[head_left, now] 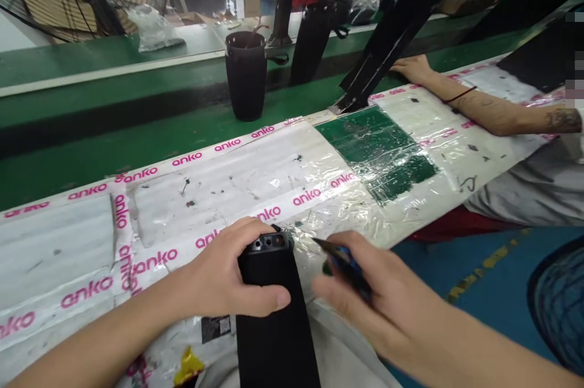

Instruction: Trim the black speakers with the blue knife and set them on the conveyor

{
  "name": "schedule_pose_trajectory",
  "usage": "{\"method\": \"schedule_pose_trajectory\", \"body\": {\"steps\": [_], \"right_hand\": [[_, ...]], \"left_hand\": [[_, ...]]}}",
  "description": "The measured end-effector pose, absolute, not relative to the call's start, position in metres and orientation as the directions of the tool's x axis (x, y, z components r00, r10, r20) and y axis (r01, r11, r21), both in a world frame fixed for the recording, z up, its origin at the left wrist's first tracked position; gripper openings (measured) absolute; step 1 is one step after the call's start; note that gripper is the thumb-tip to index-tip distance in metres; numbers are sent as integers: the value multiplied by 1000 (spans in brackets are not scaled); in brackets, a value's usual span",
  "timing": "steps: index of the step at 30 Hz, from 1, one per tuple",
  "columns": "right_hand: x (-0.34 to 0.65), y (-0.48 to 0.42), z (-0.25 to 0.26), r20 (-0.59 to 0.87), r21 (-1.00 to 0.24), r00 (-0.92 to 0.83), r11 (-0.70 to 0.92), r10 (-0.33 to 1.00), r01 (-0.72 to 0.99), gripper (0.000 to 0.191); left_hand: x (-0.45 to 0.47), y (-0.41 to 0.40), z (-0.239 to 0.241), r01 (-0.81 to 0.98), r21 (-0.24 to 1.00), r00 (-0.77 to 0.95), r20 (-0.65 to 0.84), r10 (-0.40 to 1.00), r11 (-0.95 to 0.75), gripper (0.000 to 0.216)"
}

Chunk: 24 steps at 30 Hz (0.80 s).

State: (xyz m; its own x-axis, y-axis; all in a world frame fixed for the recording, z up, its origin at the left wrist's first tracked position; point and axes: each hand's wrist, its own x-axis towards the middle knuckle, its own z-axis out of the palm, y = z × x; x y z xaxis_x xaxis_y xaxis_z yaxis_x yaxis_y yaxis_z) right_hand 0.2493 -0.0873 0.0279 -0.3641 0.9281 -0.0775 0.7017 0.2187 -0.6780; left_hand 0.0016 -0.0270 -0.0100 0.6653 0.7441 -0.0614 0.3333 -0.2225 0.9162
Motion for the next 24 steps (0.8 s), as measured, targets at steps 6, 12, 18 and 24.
{"method": "schedule_pose_trajectory", "body": {"steps": [6, 12, 18, 24], "right_hand": [[222, -127, 8, -494, -860, -10, -487, 869, 154, 45], [255, -131, -4, -534, -844, 39, -536, 844, 27, 49], [256, -127, -11, -519, -852, -80, -523, 851, -35, 50], [236, -130, -7, -412, -911, -220, -389, 884, 138, 38]], "left_hand": [[0, -40, -14, 313, 944, 598, -112, 794, -103, 99], [-2, -35, -21, 371, 928, 633, -282, 721, 36, 91], [11, -44, -22, 191, 975, 630, -212, 747, 116, 84], [-1, -45, -14, 138, 985, 700, -171, 693, 103, 68]]}}
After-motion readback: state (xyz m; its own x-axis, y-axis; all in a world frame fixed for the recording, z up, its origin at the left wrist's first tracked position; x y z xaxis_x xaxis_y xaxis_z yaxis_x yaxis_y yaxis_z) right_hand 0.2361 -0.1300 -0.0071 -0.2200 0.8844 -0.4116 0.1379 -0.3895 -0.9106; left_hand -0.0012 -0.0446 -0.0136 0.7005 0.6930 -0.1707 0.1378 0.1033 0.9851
